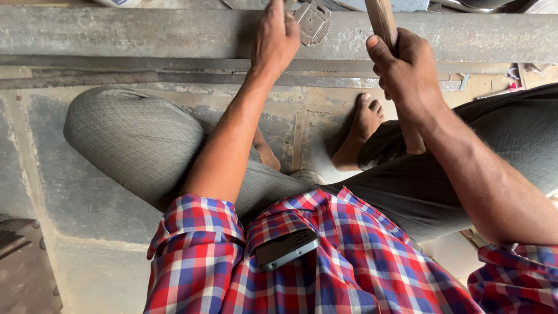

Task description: The person sits on the floor and hammers a small metal bracket against a steel angle bar, repeatedly repositioning the piece and striking it with a hammer to shape or flatten it.

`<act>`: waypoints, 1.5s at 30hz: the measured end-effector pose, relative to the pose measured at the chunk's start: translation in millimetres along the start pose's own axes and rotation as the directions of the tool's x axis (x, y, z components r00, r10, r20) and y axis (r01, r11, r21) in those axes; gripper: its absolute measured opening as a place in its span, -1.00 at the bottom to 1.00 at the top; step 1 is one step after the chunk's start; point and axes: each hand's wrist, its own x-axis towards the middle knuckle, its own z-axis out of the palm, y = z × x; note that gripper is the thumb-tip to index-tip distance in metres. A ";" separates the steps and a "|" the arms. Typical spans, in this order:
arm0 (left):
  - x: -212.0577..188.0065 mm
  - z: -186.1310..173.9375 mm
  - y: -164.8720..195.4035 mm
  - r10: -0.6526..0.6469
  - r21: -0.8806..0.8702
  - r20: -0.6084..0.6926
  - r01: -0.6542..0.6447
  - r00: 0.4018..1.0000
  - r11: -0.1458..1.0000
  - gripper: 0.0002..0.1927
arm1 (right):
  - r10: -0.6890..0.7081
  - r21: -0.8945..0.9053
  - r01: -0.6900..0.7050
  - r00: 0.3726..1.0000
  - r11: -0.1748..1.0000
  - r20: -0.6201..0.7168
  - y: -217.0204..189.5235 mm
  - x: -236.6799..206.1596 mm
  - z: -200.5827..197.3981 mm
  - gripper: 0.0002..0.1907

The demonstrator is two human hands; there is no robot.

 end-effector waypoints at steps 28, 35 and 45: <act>6.6 -12.8 31.1 -0.343 0.516 0.305 0.149 0.889 0.844 -0.12 | 0.047 0.005 -0.047 0.997 0.999 0.061 -19.9 3.1 6.4 -0.60; 10.3 -24.4 37.5 -0.265 0.470 0.248 0.124 0.932 0.874 0.09 | 0.072 -0.008 -0.072 0.995 0.997 0.067 -17.8 5.9 7.3 -0.55; 7.4 -19.1 18.9 -0.398 0.542 0.210 0.233 0.893 0.807 0.14 | 0.063 0.017 -0.065 0.994 0.998 0.087 -14.9 8.3 10.3 -0.57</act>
